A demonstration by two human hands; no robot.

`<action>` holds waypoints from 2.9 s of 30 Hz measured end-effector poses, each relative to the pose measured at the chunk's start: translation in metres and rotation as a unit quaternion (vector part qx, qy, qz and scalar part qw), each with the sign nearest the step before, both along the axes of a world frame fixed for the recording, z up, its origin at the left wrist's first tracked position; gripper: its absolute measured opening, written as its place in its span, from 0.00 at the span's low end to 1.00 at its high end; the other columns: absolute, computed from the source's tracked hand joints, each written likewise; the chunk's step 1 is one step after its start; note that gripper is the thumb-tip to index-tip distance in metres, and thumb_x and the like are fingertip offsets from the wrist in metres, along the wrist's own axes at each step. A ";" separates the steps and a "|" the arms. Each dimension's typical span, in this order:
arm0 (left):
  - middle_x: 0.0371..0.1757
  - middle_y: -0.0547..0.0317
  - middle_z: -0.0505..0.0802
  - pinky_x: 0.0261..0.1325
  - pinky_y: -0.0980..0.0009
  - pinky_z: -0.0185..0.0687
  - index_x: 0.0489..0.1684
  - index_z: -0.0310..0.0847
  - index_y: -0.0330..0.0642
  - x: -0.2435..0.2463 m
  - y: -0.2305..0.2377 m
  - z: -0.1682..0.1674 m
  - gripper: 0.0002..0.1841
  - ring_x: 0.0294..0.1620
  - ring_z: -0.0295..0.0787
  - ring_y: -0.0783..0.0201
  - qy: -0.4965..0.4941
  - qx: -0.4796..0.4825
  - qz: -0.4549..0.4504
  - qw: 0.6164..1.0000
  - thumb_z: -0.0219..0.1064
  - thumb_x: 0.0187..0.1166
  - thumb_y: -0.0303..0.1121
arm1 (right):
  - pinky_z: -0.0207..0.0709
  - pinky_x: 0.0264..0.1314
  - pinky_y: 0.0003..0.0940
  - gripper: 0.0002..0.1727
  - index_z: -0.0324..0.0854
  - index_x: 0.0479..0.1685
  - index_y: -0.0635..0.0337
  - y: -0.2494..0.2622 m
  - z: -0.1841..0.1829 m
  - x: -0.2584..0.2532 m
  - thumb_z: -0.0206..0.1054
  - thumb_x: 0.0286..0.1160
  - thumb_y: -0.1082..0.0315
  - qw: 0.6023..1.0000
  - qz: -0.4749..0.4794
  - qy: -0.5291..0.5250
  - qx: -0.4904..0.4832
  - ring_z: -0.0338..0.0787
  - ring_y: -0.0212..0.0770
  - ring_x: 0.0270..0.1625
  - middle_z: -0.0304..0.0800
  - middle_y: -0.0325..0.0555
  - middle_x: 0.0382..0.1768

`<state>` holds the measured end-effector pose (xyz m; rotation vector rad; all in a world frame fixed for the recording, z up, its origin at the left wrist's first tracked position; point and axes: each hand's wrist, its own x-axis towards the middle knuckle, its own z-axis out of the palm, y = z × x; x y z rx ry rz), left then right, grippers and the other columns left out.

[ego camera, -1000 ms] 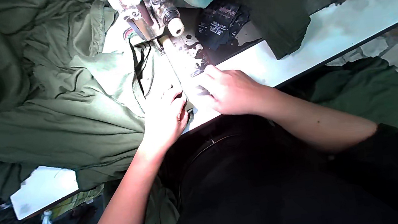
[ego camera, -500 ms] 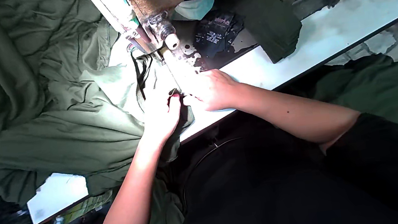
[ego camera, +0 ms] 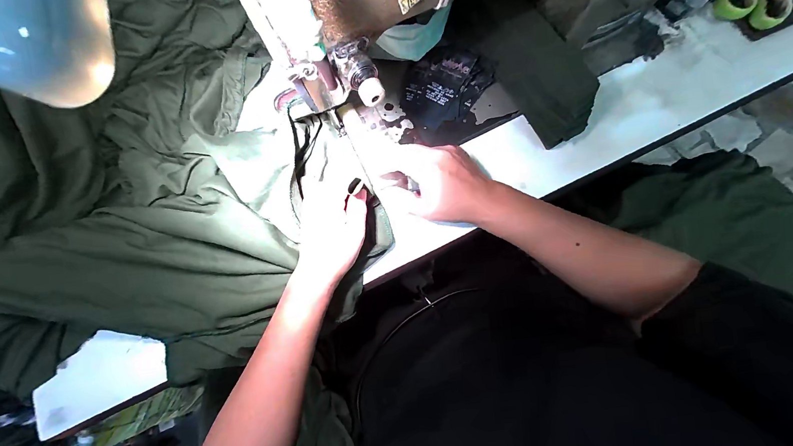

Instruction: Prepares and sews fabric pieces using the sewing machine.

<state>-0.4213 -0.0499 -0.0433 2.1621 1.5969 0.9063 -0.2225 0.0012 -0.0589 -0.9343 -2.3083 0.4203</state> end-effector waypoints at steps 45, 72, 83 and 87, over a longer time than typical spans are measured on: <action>0.55 0.47 0.93 0.65 0.43 0.77 0.44 0.95 0.44 -0.015 -0.013 -0.025 0.18 0.61 0.88 0.46 0.101 0.115 -0.092 0.984 0.59 0.75 0.42 | 0.75 0.53 0.49 0.18 0.93 0.38 0.56 -0.028 -0.002 0.001 0.57 0.75 0.58 0.969 0.125 -0.092 0.190 0.89 0.48 0.57 0.96 0.45 0.54; 0.60 0.49 0.93 0.68 0.45 0.79 0.48 0.95 0.46 -0.030 0.048 -0.023 0.20 0.65 0.89 0.48 0.103 0.093 -0.082 0.987 0.58 0.82 0.47 | 0.57 0.86 0.66 0.26 0.76 0.75 0.70 0.053 -0.004 0.212 0.54 0.83 0.64 0.909 -0.376 -0.007 0.178 0.66 0.72 0.86 0.72 0.73 0.80; 0.46 0.46 0.94 0.61 0.44 0.80 0.34 0.93 0.41 -0.038 0.080 -0.014 0.18 0.57 0.90 0.44 0.119 0.148 -0.072 0.979 0.61 0.79 0.43 | 0.55 0.87 0.64 0.25 0.78 0.73 0.70 0.052 -0.018 0.213 0.54 0.82 0.66 0.905 -0.378 0.014 0.198 0.66 0.72 0.87 0.74 0.72 0.79; 0.44 0.44 0.94 0.59 0.42 0.80 0.34 0.93 0.40 -0.040 0.088 -0.012 0.19 0.54 0.91 0.42 0.137 0.137 -0.060 0.979 0.60 0.80 0.45 | 0.57 0.88 0.61 0.24 0.78 0.71 0.71 0.052 -0.018 0.212 0.54 0.81 0.68 0.902 -0.380 0.019 0.202 0.67 0.72 0.86 0.75 0.73 0.78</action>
